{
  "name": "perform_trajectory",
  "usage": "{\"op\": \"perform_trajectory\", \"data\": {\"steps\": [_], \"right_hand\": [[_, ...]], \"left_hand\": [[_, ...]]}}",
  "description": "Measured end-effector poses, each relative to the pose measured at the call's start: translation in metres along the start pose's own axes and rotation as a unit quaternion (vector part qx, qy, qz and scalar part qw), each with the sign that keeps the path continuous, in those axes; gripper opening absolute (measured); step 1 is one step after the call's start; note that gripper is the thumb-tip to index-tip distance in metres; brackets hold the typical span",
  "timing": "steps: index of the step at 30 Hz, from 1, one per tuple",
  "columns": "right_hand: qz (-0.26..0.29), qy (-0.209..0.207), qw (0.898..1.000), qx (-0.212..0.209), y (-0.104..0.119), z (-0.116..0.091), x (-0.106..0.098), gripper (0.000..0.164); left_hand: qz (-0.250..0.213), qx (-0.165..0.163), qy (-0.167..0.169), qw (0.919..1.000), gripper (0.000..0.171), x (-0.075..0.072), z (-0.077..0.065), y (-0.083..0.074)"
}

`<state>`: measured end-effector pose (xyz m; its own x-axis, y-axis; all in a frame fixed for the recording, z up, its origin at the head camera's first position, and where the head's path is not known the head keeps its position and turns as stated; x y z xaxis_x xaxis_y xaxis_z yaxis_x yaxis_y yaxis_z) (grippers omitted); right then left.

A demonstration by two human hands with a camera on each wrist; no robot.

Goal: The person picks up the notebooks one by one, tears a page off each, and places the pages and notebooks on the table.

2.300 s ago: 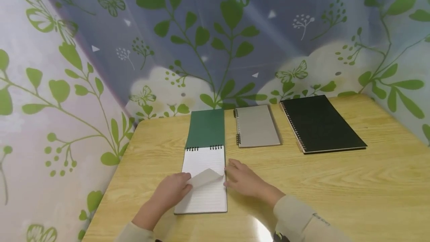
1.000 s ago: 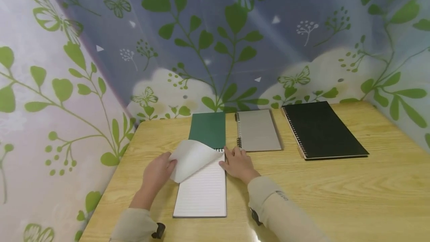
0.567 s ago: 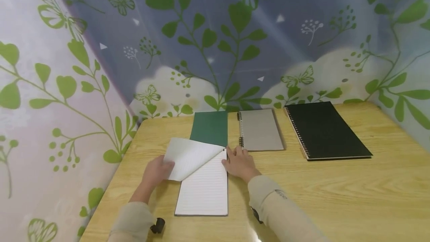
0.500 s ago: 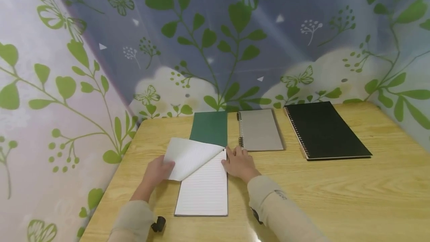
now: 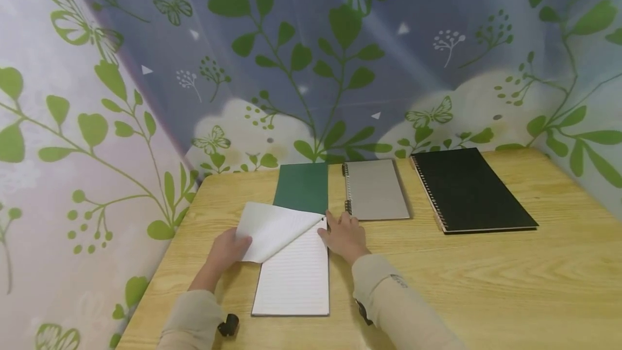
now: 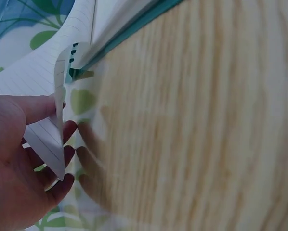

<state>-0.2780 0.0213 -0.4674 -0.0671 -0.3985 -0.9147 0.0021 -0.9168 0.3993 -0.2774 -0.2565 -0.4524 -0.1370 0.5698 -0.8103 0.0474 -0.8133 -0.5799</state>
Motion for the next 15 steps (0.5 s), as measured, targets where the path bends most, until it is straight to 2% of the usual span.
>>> {"op": "perform_trajectory", "data": {"steps": [9,15], "right_hand": [[-0.018,0.002,1.000,0.000,0.001,0.000,0.001,0.058],[-0.020,0.001,1.000,0.010,0.002,-0.002,0.002,0.059]], "left_hand": [[0.068,-0.004,-0.009,0.9976,0.051,0.000,0.004,0.010],[0.070,-0.021,0.000,0.9973,0.054,0.004,0.007,0.018]]}}
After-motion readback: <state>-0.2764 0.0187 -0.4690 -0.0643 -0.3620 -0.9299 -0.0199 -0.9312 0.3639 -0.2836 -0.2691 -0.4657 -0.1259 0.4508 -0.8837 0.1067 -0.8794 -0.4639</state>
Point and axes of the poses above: each hand's wrist, its own z-axis towards the middle knuckle, its own x-axis out of the palm, y = z × x, the point moved 2 cm from there along z, towards the middle knuckle, and after that the axes turned 12 degrees about -y, right-handed, at the moved point
